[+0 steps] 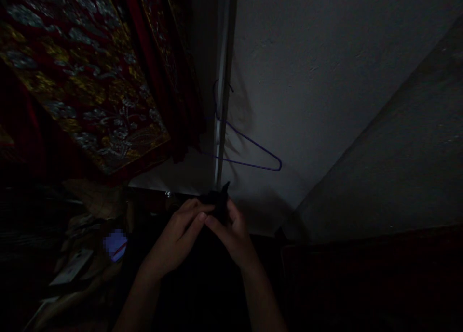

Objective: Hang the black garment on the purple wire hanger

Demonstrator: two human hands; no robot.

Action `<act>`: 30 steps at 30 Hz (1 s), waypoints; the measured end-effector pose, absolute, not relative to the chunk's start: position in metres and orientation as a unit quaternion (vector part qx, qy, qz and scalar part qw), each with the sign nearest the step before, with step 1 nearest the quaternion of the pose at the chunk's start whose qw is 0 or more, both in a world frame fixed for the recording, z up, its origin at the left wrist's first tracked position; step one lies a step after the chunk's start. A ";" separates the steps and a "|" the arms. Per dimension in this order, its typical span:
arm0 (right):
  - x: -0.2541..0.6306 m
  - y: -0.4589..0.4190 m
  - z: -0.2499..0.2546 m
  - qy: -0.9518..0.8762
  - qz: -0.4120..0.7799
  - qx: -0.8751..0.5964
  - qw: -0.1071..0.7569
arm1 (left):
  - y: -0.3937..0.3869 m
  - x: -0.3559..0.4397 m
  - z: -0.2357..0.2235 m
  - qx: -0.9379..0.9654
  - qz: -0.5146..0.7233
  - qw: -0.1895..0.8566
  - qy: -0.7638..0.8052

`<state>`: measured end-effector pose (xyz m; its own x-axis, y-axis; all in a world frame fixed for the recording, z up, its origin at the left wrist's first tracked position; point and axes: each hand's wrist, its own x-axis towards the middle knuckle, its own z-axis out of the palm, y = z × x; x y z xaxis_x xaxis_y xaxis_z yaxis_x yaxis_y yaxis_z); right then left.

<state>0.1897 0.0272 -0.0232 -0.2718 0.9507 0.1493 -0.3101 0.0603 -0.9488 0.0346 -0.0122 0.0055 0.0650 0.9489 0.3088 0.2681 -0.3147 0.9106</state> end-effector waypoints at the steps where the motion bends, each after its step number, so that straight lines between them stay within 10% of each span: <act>1: 0.190 0.030 -0.011 -0.514 0.608 -0.309 0.521 | -0.011 0.033 0.021 0.693 0.477 0.282 0.462; 4: 0.196 0.037 0.025 -0.541 0.633 -0.292 0.470 | 0.006 0.025 0.051 0.741 0.493 0.185 0.416; 9: 0.218 0.048 0.074 -0.701 0.557 -0.280 0.348 | 0.050 0.021 0.026 0.785 0.344 0.373 0.355; 17: 0.231 0.088 0.080 -0.623 0.225 -0.394 0.637 | 0.049 0.015 -0.028 0.828 0.087 0.199 0.516; 30: 0.250 0.172 0.019 -0.707 0.145 -0.513 0.465 | 0.038 -0.028 -0.055 0.740 0.053 0.275 0.611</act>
<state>0.2497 0.1719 0.0192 -0.0414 0.8596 0.5093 0.5905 0.4323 -0.6815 -0.0276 0.0377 -0.0547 0.2467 0.9343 -0.2572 0.8758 -0.1013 0.4720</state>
